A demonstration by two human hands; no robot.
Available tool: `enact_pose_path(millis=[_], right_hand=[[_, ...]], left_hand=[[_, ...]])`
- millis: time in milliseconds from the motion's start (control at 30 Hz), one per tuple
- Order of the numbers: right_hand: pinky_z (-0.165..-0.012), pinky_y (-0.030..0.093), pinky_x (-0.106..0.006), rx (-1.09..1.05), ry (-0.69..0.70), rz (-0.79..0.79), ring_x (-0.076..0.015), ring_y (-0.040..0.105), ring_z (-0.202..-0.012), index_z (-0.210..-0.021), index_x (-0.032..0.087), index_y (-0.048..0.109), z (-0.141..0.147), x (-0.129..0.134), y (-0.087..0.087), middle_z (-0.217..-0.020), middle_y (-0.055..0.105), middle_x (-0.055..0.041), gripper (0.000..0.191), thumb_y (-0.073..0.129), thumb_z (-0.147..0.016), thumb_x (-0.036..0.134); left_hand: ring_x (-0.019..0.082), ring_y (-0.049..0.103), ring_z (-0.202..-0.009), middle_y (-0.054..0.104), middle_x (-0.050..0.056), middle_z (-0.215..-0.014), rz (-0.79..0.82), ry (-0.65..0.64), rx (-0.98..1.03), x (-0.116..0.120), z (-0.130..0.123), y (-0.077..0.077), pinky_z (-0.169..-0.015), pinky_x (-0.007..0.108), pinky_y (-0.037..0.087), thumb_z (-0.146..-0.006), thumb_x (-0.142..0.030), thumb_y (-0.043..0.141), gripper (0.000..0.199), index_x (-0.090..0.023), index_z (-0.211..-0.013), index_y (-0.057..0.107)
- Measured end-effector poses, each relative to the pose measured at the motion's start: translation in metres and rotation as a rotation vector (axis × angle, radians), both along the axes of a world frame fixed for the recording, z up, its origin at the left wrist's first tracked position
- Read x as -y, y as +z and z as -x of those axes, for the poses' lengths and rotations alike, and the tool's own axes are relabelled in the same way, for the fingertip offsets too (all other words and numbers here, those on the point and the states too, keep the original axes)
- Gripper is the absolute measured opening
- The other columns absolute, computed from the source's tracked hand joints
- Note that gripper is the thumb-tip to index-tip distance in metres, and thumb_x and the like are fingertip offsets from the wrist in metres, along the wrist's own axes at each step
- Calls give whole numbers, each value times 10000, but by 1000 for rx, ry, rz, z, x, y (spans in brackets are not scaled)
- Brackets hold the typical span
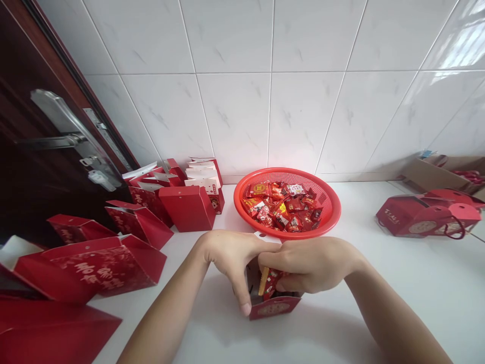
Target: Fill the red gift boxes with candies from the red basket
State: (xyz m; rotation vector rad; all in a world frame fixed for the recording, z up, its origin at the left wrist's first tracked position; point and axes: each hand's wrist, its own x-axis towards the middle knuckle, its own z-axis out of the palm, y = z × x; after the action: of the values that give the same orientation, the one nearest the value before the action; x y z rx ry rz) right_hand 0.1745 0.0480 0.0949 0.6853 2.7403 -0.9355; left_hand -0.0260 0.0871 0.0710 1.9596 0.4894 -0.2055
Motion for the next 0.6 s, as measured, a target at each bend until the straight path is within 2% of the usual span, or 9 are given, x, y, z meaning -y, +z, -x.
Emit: enact_pose_path(millis=[133,233,333,467,533,600], right_hand=[[-514,356,-221,-91,-66,45,-121,554,-631,-1071,165,554,-11,0,6,-856,666,-29,150,525,-931,120],[-530,362,-228,-134,-108,-6,-128,576,-639,-1040,167,565,-19,3,14,-819,670,-22,130,509,-931,122],[-532,354,-231,-139,-99,-68,-127,558,-635,-1046,163,585,-21,8,17,-818,661,-22,146,513,-926,121],[-515,331,-232,-101,-66,-124,-129,523,-611,-1190,161,585,-11,13,10,-797,645,-20,294,533,-907,105],[-501,315,-234,-56,-49,-133,-127,507,-599,-1135,148,614,-4,13,4,-792,650,-30,254,539,-898,101],[-519,329,-233,-35,-2,-121,-130,527,-640,-1050,145,650,1,12,-1,-861,680,-54,193,554,-890,99]], left_hand=[[201,691,-819,741,-13,-901,29,-5,-42,2,-3,5,-746,271,548,-460,-443,954,640,-207,-983,670],[212,679,-904,737,-5,-1010,-49,-5,-69,9,-4,15,-780,270,533,-521,-383,935,573,-202,-994,666],[215,665,-919,726,16,-1079,-198,-2,-122,17,-2,28,-762,263,513,-613,-359,879,504,-200,-1040,662],[166,641,-788,715,3,-940,-354,6,-197,26,2,41,-659,228,461,-787,-233,678,270,-203,-1054,654],[150,622,-724,692,-10,-878,-361,16,-211,30,1,42,-594,218,431,-771,-203,660,244,-204,-1014,647],[154,617,-707,678,-12,-867,-401,44,-204,33,0,40,-562,223,421,-719,-267,730,289,-202,-987,641]])
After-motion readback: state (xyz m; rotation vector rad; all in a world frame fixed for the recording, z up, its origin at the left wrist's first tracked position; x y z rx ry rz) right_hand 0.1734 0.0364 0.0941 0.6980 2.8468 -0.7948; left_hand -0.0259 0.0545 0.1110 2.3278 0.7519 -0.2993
